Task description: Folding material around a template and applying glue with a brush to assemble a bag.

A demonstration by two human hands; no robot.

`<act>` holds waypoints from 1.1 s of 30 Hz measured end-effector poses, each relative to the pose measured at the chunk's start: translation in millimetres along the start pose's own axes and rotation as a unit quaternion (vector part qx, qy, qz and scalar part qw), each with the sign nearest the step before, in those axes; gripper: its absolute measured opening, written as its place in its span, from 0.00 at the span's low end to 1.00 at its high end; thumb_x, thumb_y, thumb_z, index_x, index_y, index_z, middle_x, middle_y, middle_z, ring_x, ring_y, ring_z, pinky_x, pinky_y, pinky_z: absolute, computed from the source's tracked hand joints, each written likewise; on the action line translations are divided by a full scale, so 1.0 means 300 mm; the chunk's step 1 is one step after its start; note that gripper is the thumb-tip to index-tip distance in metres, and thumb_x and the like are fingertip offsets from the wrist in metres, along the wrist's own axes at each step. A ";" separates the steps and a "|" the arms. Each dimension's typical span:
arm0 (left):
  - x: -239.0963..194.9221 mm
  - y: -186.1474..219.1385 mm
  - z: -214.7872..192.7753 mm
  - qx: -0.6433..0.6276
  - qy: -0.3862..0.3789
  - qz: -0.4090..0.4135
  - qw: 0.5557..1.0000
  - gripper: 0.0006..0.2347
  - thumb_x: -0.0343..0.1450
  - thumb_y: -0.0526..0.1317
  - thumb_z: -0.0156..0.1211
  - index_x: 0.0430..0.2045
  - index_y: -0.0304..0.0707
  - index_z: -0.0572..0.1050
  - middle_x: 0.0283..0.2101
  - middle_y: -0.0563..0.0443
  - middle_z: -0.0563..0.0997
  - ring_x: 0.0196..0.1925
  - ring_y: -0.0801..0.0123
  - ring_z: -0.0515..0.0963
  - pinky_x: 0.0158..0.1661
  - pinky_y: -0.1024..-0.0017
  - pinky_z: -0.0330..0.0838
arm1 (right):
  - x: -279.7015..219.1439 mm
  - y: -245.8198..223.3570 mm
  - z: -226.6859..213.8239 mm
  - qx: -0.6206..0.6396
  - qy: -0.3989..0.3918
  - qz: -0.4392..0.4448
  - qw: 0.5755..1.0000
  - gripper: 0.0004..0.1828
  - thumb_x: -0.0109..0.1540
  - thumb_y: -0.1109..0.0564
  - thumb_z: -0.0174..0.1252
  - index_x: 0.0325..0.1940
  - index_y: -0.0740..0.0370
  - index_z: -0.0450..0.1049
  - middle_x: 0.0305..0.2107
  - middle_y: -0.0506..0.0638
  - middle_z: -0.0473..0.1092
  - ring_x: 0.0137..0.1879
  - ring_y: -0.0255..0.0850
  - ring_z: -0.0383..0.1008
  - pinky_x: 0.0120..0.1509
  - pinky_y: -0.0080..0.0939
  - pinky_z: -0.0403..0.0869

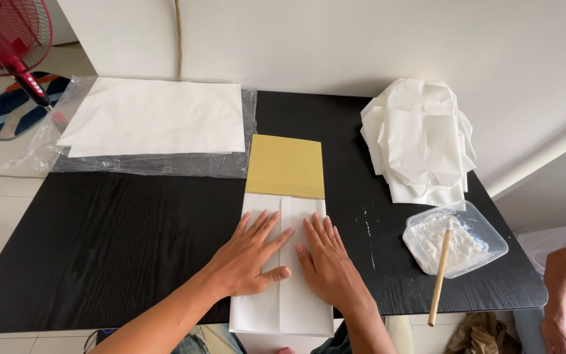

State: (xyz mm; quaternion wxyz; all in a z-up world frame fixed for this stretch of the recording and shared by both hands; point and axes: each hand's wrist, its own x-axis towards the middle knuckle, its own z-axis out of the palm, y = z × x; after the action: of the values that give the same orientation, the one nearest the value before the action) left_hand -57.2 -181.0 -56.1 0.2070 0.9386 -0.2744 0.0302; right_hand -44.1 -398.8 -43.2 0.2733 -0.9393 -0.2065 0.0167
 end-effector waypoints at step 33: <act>0.087 -0.075 0.063 0.052 0.028 -0.037 0.998 0.27 0.78 0.50 0.37 0.69 0.28 0.57 0.74 0.27 0.51 0.77 0.38 0.45 0.69 0.46 0.35 | -0.244 0.039 0.175 -0.153 0.001 -0.079 0.985 0.50 0.70 0.26 0.41 0.76 0.74 0.50 0.75 0.70 0.44 0.82 0.59 0.35 0.80 0.56 0.39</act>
State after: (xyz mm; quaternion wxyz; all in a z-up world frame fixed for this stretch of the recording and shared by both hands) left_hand -24.3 -184.7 -77.2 0.1660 0.9564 -0.2320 0.0627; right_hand -114.0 -410.2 -99.7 0.1269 -0.9510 -0.2796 -0.0375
